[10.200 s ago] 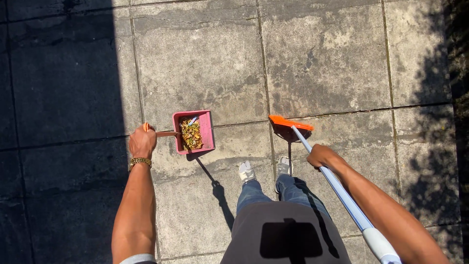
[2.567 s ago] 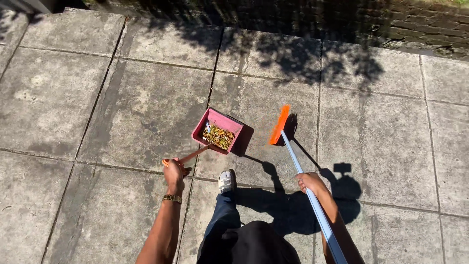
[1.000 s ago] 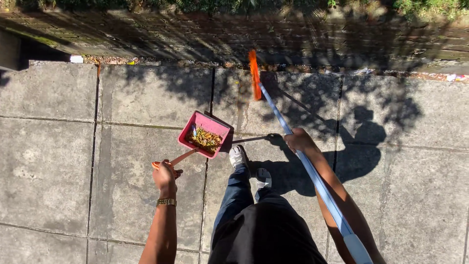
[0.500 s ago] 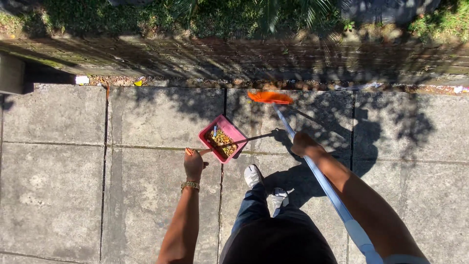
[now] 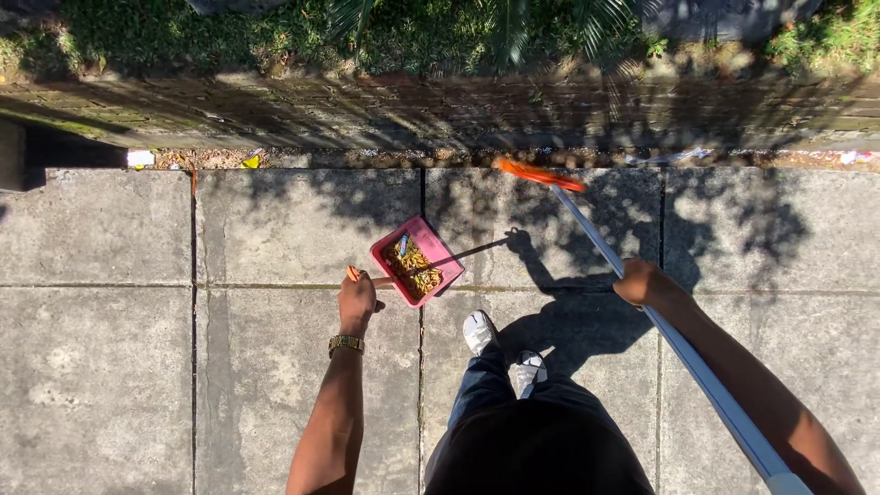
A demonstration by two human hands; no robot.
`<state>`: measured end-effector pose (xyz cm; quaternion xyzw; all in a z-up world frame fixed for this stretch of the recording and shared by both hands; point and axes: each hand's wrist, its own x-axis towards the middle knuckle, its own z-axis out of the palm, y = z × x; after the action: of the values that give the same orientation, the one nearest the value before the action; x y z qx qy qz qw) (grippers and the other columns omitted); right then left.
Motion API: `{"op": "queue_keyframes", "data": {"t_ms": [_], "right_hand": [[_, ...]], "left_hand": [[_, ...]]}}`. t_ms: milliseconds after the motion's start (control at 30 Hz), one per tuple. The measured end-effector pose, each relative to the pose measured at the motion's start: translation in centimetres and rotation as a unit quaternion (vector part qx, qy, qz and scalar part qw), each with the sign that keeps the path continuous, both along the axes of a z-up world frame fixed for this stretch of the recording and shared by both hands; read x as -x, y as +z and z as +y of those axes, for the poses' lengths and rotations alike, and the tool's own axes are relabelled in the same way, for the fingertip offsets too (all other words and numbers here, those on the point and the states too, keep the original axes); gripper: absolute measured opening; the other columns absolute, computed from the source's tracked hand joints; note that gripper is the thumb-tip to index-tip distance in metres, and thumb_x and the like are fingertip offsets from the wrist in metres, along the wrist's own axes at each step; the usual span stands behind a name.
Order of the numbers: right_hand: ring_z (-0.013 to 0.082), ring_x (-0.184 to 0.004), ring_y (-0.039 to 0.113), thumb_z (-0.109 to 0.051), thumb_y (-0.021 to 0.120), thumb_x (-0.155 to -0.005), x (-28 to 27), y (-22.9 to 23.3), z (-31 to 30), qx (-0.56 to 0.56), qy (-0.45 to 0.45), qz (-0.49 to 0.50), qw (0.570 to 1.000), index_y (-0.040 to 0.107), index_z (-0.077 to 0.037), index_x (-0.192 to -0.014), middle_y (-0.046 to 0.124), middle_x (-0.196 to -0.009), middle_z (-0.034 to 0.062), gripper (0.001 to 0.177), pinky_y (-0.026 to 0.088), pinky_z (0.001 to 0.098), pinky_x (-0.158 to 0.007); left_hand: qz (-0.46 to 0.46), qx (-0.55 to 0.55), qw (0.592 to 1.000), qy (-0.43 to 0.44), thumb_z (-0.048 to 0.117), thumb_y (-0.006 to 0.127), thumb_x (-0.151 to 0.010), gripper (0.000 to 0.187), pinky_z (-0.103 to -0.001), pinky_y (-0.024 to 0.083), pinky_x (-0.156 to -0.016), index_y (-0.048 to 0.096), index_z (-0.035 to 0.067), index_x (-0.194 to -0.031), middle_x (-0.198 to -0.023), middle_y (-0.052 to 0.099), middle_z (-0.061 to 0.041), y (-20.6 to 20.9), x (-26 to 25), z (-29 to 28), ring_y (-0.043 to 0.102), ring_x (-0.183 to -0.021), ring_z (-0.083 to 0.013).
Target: Sweep leaves and debris into a dustpan and carry it across a yard.
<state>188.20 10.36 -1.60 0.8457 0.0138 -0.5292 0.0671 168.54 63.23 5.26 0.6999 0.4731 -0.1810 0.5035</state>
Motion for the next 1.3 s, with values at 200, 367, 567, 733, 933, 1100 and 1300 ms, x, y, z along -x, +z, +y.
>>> {"op": "queue_keyframes", "data": {"t_ms": [200,367,567,733,933,1100,1300], "right_hand": [[0.0232,-0.082,0.066,-0.019,0.064,-0.095,-1.9,-6.5,-4.0,-0.025,0.069,-0.044,0.996,0.068,0.005,-0.119,0.064,-0.106,0.0159,0.033,0.057,0.037,-0.076],[0.0203,-0.063,0.06,-0.018,0.061,-0.097,0.5,-2.4,-4.1,-0.082,-0.031,0.029,0.996,0.058,-0.001,-0.131,0.062,-0.082,0.0124,0.039,0.054,0.0366,-0.061],[0.0163,-0.046,0.053,-0.017,0.06,-0.099,5.4,8.5,-3.0,-0.142,-0.177,0.084,0.97,0.053,0.002,-0.133,0.057,-0.062,0.0072,0.039,0.049,0.035,-0.048],[0.0161,-0.047,0.053,-0.015,0.057,-0.1,9.0,6.8,-4.9,-0.108,-0.225,0.072,0.966,0.057,0.006,-0.126,0.055,-0.063,0.0073,0.034,0.05,0.0345,-0.048],[0.0194,-0.049,0.06,-0.012,0.055,-0.099,11.0,4.2,-1.9,-0.097,-0.297,0.029,0.95,0.058,0.008,-0.113,0.065,-0.068,0.0139,0.025,0.053,0.0365,-0.052],[0.0108,-0.047,0.051,-0.013,0.063,-0.094,11.6,-1.1,-6.8,-0.448,-0.466,0.114,0.755,0.061,0.01,-0.096,0.06,-0.065,0.0055,0.023,0.039,0.027,-0.039],[0.0074,-0.045,0.041,-0.023,0.064,-0.096,9.2,11.9,-1.0,-0.282,-0.455,0.083,0.841,0.059,-0.004,-0.1,0.051,-0.062,-0.0002,0.021,0.034,0.0247,-0.039]], "left_hand": [[-0.14,0.058,0.987,0.05,0.024,0.042,-0.102,0.034,-0.032,0.047,-0.04,0.046,-0.003,-0.122,-0.117,0.075,-0.015,-4.4,-0.9,-0.7,0.058,-0.044,-0.0172],[-0.056,0.009,0.998,-0.035,0.03,0.037,-0.103,0.041,-0.033,0.051,-0.044,0.054,-0.004,-0.117,-0.105,0.075,-0.014,0.0,-4.0,-3.0,0.062,-0.044,-0.0196],[0.014,-0.04,0.992,-0.117,0.039,0.033,-0.106,0.049,-0.038,0.054,-0.05,0.061,0.001,-0.118,-0.072,0.072,-0.018,0.8,-7.6,-3.8,0.066,-0.049,-0.0225],[-0.014,-0.048,0.984,-0.171,0.037,0.037,-0.106,0.047,-0.041,0.057,-0.052,0.062,-0.001,-0.116,-0.07,0.072,-0.021,0.8,-9.1,-3.7,0.071,-0.051,-0.0276],[-0.081,-0.122,0.959,-0.244,0.031,0.039,-0.097,0.04,-0.054,0.053,-0.052,0.068,0.012,-0.118,-0.108,0.076,-0.008,-9.8,-8.7,-4.6,0.07,-0.063,-0.0375],[-0.028,-0.161,0.96,-0.226,0.033,0.048,-0.097,0.036,-0.051,0.058,-0.07,0.066,0.01,-0.117,-0.096,0.073,-0.029,-6.7,-9.9,-6.7,0.072,-0.079,-0.0445],[-0.038,-0.236,0.922,-0.305,0.032,0.041,-0.103,0.037,-0.053,0.063,-0.078,0.065,0.006,-0.115,-0.1,0.073,-0.031,-9.3,-9.1,-5.2,0.074,-0.09,-0.0478]]}}
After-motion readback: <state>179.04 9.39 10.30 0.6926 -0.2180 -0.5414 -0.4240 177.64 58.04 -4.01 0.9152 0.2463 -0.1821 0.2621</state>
